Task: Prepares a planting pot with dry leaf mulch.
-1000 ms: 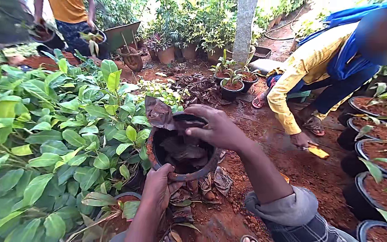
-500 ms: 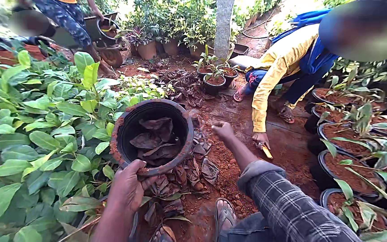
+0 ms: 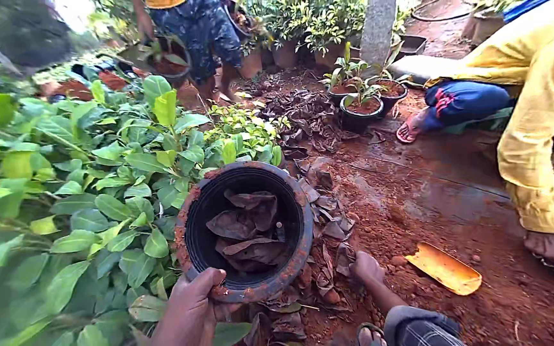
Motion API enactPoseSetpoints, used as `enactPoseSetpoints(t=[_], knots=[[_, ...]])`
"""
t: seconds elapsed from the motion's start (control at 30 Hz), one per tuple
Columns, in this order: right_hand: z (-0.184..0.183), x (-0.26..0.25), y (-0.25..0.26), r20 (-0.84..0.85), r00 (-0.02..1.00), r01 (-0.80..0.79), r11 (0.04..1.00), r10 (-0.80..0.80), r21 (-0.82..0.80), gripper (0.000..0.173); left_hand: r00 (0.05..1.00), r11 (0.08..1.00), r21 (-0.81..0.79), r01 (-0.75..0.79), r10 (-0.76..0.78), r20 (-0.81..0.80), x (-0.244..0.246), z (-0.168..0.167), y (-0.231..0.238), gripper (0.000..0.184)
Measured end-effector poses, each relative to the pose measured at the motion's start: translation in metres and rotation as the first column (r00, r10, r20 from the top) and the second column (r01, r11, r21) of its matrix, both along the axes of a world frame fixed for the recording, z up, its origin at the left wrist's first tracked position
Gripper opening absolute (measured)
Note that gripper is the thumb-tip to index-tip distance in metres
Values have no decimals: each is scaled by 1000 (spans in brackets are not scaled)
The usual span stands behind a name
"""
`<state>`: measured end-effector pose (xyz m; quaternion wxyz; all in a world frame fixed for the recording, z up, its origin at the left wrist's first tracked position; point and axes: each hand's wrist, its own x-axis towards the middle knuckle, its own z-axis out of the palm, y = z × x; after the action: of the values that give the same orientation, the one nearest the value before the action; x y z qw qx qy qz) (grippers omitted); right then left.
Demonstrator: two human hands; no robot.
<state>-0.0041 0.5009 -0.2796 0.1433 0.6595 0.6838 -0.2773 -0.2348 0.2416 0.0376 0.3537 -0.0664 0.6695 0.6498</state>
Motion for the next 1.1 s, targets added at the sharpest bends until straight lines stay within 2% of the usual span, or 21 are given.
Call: enactPoseSetpoints(t=[0.03, 0.07, 0.13, 0.17, 0.23, 0.27, 0.3, 0.37, 0.43, 0.47, 0.5, 0.53, 0.6, 0.67, 0.7, 0.77, 0.87, 0.93, 1.0, 1.1], knots=[[7, -3, 9, -121, 988, 96, 995, -92, 29, 37, 1000, 1000, -7, 0, 0, 0, -1, -4, 0, 25], [16, -7, 18, -301, 931, 231, 972, -207, 44, 35, 1000, 1000, -12, 1, -1, 2, -2, -8, 0, 26], [50, -23, 37, -655, 656, 488, 873, -375, -11, 34, 1000, 1000, -26, 15, -14, 9, -2, -14, 1, 30], [72, -33, 45, -789, 486, 558, 829, -376, -52, 34, 1000, 999, -33, 21, -20, 17, -1, -16, 2, 31], [139, -53, 50, -942, 178, 571, 810, -285, -137, 34, 999, 998, -45, 41, -40, 26, 0, -20, 4, 31], [177, -62, 47, -975, 55, 533, 832, -213, -152, 34, 998, 997, -49, 54, -53, 28, 1, -21, 4, 30], [214, -70, 39, -991, -30, 483, 866, -134, -132, 33, 997, 996, -51, 71, -70, 33, 2, -22, 5, 32], [272, -82, 13, -996, -83, 341, 940, 40, 10, 34, 995, 994, -58, 90, -88, 42, 3, -24, 5, 33], [301, -89, -12, -969, 15, 122, 962, 245, 245, 39, 994, 993, -58, 99, -96, 51, 4, -24, 6, 34], [307, -92, -21, -930, 87, -10, 934, 358, 358, 43, 994, 993, -56, 100, -97, 53, 3, -25, 5, 34], [307, -94, -26, -885, 143, -115, 895, 444, 431, 50, 994, 994, -55, 97, -94, 53, 2, -25, 5, 34], [304, -96, -28, -865, 162, -154, 878, 475, 453, 54, 995, 994, -57, 93, -90, 52, 1, -25, 4, 34], [290, -95, -23, -917, 105, -55, 923, 386, 382, 50, 996, 996, -50, 75, -72, 53, -3, -26, 0, 33], [267, -93, -6, -982, 71, 114, 977, 174, 182, 37, 998, 998, -43, 36, -34, 56, -7, -26, -2, 32], [249, -92, 4, -991, 110, 188, 977, 81, 100, 34, 998, 999, -45, 21, -18, 57, -9, -26, -4, 31], [199, -92, 19, -959, 284, 247, 967, -16, 56, 37, 999, 999, -32, -12, 13, 51, -13, -23, -5, 31], [117, -96, 18, -786, 618, 84, 992, 24, 96, 68, 998, 999, 22, -41, 40, 42, -17, -19, -7, 30], [78, -107, 9, -609, 785, -66, 992, 117, 106, 95, 998, 997, 55, -47, 46, 35, -16, -14, -8, 26], [55, -118, 0, -458, 866, -195, 979, 201, 61, 116, 999, 997, 71, -23, 21, 30, -15, -8, -10, 20], [42, -140, -6, -321, 880, -367, 930, 350, 8, 134, 999, 996, 89, 28, -32, 39, -17, -4, -15, 15]])
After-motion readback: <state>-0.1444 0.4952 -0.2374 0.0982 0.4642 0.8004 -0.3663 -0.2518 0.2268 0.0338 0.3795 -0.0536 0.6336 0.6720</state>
